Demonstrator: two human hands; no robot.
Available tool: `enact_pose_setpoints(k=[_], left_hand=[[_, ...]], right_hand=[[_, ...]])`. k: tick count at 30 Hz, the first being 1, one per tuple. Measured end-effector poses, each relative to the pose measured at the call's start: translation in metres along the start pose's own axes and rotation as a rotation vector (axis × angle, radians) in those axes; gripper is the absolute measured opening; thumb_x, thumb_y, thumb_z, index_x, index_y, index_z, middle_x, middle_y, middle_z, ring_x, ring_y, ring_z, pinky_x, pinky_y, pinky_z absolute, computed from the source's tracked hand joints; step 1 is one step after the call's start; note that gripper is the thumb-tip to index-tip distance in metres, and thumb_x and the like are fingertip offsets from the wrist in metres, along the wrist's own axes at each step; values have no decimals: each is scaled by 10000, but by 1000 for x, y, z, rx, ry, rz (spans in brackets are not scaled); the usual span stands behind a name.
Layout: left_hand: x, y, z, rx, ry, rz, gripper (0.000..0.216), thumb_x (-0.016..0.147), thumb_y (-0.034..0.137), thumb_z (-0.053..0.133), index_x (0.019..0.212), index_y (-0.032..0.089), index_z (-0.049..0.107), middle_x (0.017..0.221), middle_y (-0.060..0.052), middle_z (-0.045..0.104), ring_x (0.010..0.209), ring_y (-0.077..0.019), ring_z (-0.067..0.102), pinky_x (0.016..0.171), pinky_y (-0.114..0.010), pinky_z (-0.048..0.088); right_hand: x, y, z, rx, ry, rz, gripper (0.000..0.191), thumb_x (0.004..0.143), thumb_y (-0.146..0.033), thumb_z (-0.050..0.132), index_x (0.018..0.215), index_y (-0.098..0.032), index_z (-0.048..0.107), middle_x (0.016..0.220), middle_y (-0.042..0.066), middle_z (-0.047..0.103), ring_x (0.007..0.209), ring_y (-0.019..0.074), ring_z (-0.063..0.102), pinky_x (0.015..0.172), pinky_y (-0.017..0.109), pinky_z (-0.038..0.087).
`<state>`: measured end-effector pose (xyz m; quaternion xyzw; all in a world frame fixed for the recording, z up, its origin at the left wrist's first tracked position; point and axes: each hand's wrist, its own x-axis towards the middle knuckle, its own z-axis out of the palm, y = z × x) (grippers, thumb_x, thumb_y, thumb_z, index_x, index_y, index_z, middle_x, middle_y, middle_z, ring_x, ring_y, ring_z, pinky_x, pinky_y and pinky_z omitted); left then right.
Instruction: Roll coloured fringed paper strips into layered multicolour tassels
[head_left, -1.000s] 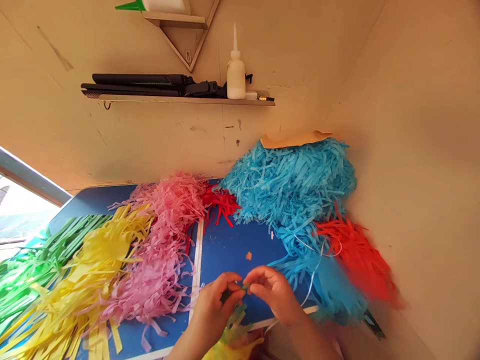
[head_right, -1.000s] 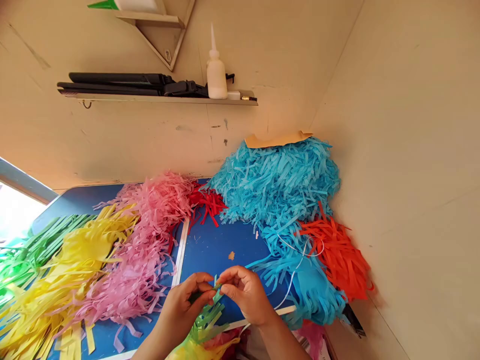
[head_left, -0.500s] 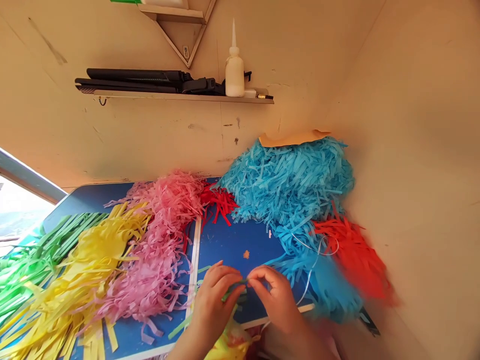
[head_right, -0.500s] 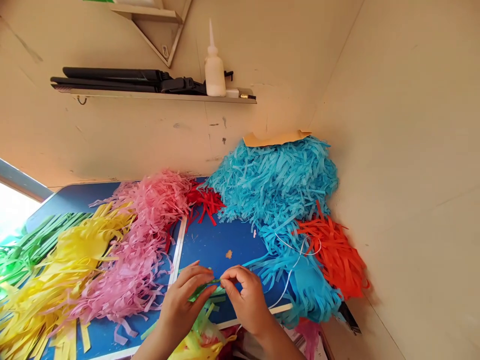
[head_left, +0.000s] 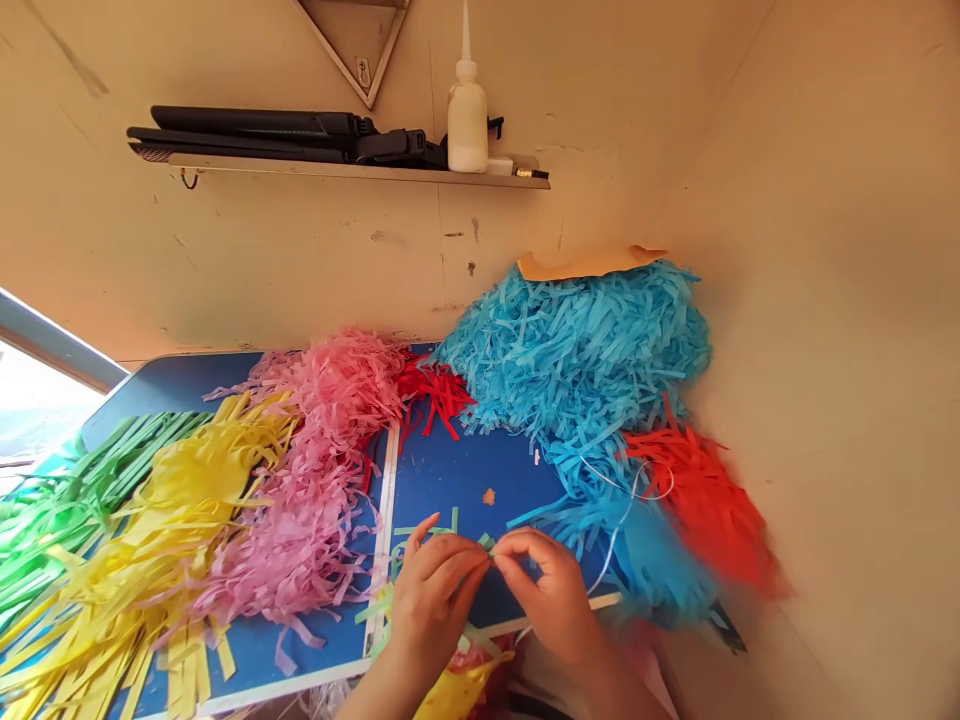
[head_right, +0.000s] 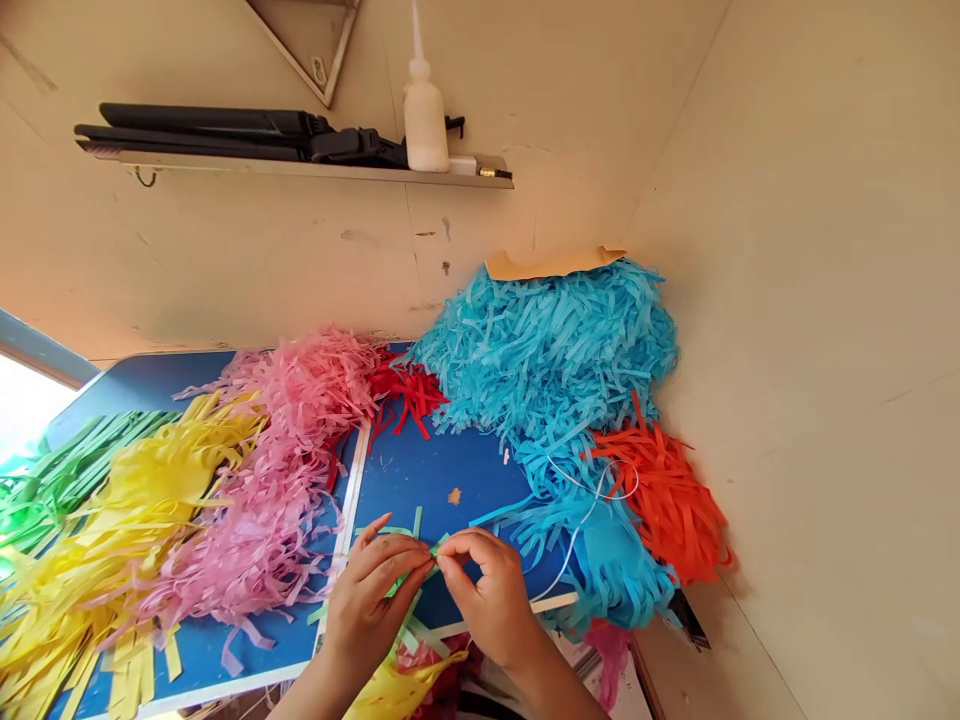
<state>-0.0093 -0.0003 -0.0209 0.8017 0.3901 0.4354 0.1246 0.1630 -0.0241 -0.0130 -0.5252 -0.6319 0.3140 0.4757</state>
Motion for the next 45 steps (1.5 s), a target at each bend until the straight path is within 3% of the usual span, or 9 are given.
enact_pose_setpoints(k=[18,24,28,31,34,38,42,44,45], left_hand=[[-1,-9,23,-64,-95,-97,87,894,185,593,849,239,644,836,17,758,761,-145,714,1014,-408,441],[3,-7,27,-144,-175,-307,76,846,236,595,778,233,631,747,13,717,712,-174,689,667,-270,527],[4,-2,13,-357,-298,-544,168,823,334,642,703,218,620,677,10,678,637,-161,653,612,-238,506],[8,1,4,-593,-355,-668,235,825,429,656,760,205,684,722,-18,681,674,-169,657,631,-238,510],[14,7,3,-740,-337,-747,290,777,482,707,764,194,737,710,-21,651,643,-158,626,602,-234,485],[16,12,7,-923,-229,-958,380,693,540,780,828,185,752,626,2,627,586,-134,578,582,-232,463],[11,16,7,-1156,-111,-1191,494,593,499,871,947,185,729,665,17,648,546,-90,531,506,-193,426],[11,19,6,-1240,-94,-1247,480,581,452,893,933,176,718,694,17,650,527,-69,511,477,-176,409],[11,20,6,-1271,-87,-1261,464,581,431,900,917,172,712,698,15,651,522,-62,508,472,-170,408]], right_hand=[[4,14,-2,-37,-9,39,146,877,-154,556,800,-226,657,795,3,699,751,153,656,723,251,501],[5,15,1,-125,0,-37,154,864,-133,555,825,-227,670,794,3,699,760,155,654,725,259,493],[23,35,-45,-304,147,-10,133,910,-286,586,929,-232,706,915,40,708,785,177,653,728,286,505],[46,63,-91,-732,348,161,215,901,-354,606,939,-188,737,967,109,684,888,253,638,755,345,491],[61,88,-116,-930,241,255,170,866,-285,628,848,-180,761,888,110,684,852,265,641,741,346,476],[55,94,-123,-917,247,255,262,915,-314,536,908,-209,776,915,88,690,800,230,650,676,314,467],[31,67,-110,-691,445,196,344,916,-421,509,933,-190,763,983,104,692,874,241,652,763,332,486],[16,42,-90,-418,398,221,319,907,-435,532,875,-193,738,851,73,696,779,216,650,710,304,490],[9,29,-76,-262,274,268,296,910,-426,540,842,-200,717,743,40,675,685,191,633,646,280,481]])
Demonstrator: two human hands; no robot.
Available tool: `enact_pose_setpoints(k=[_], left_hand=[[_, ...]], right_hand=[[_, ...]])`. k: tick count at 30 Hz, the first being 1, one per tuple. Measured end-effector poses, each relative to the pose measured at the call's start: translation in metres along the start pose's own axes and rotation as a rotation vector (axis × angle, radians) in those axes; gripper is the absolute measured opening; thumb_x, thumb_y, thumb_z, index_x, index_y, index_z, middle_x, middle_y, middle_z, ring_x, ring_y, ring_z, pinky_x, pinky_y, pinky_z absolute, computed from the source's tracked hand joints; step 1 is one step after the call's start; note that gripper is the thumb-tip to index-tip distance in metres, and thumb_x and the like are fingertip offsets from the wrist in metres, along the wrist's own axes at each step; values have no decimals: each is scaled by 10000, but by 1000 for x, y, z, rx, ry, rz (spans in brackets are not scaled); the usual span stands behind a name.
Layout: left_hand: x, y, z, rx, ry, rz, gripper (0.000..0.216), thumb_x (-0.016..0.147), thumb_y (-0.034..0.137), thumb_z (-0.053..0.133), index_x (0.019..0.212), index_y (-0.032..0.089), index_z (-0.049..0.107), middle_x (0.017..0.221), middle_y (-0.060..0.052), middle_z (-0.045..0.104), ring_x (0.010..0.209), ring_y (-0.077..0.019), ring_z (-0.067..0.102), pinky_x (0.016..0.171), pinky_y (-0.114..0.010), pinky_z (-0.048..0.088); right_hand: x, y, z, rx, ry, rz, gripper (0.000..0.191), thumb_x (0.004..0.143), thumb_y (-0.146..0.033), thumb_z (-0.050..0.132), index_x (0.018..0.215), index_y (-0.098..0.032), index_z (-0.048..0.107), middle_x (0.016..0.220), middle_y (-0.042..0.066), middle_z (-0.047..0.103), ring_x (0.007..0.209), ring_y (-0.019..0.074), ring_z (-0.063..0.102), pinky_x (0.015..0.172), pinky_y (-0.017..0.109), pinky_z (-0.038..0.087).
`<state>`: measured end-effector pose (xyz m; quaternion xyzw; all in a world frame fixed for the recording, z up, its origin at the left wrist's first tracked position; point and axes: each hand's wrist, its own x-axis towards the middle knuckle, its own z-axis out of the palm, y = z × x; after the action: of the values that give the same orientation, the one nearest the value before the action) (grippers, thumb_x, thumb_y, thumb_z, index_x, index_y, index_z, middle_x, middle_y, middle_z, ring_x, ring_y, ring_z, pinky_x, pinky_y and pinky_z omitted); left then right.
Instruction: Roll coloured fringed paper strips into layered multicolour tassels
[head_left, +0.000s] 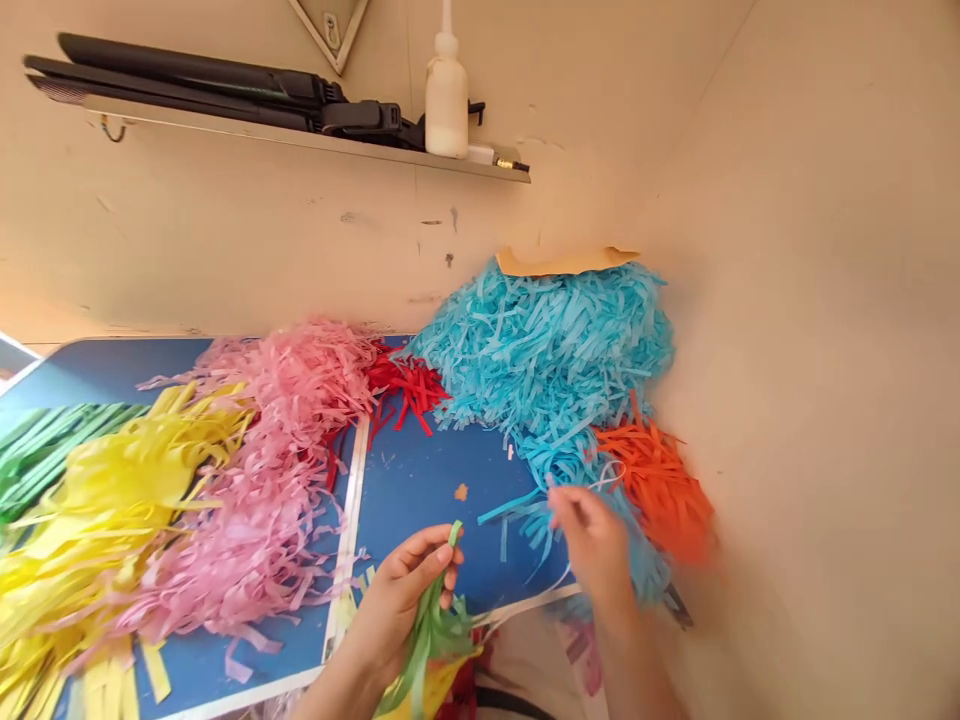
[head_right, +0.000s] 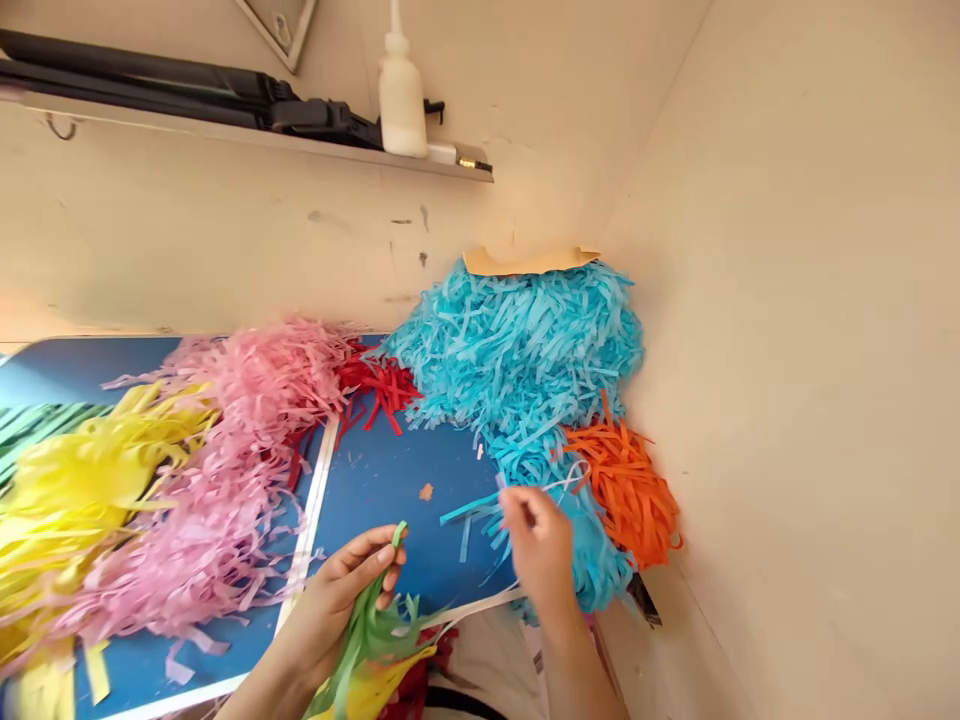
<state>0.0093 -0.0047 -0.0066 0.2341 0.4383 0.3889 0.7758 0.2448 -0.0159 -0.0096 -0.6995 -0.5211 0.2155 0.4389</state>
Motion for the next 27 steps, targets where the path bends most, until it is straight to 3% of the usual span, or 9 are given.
enact_pose_setpoints(k=[2,4,12,14,17,20,23,25,27], left_hand=[[-2,0,3,-36,-15,1,425,588,399,904,875,164,696,700,9,652,523,-56,508,472,-162,411],[-4,0,5,-50,-25,23,392,605,383,899,845,162,680,699,7,653,528,-56,512,478,-161,421],[-6,-8,-3,214,-52,190,331,711,451,802,871,182,695,691,-5,641,587,-113,561,499,-199,457],[-6,-9,-5,409,-55,308,269,773,444,733,872,194,721,754,-29,654,621,-135,582,513,-221,472],[-7,-9,-6,732,-51,523,178,827,367,657,873,222,748,868,-62,693,727,-176,632,618,-268,508],[-10,-8,-2,949,11,609,90,816,281,649,837,238,724,815,-43,723,772,-197,658,708,-290,501],[-14,-7,3,1062,45,600,40,805,256,654,791,243,689,785,-27,735,734,-197,668,683,-281,485],[-16,-5,2,1107,27,610,50,813,267,651,784,250,688,778,-24,740,725,-197,676,673,-274,480],[-19,-2,-3,1149,13,627,72,828,292,644,802,256,701,787,-29,745,728,-199,683,665,-265,477]], right_hand=[[-25,-25,16,199,-320,61,249,897,-379,572,756,-202,677,628,-6,614,575,153,584,578,248,450],[-40,-42,31,286,-439,75,235,878,-332,586,696,-197,647,607,-24,570,546,127,530,555,232,416],[-37,-43,44,255,-440,50,242,863,-299,591,655,-183,633,627,-15,568,606,129,503,587,243,396],[-38,-42,42,318,-506,83,121,850,-276,602,825,-189,681,703,-5,612,643,139,554,612,247,440],[-41,-41,41,461,-616,129,338,822,-252,633,1157,-208,625,880,27,674,760,169,637,686,273,510],[-40,-42,40,404,-585,73,147,878,-312,593,908,-196,679,774,16,651,647,139,610,628,253,494],[-28,-44,31,436,-545,92,293,875,-433,603,718,-187,634,817,25,645,486,85,519,479,228,420],[-11,-49,9,559,-506,167,345,846,-527,607,729,-203,603,737,15,630,430,92,499,418,231,386],[15,-59,-30,624,-323,120,374,819,-574,611,690,-226,572,590,-5,572,437,129,523,426,257,405]])
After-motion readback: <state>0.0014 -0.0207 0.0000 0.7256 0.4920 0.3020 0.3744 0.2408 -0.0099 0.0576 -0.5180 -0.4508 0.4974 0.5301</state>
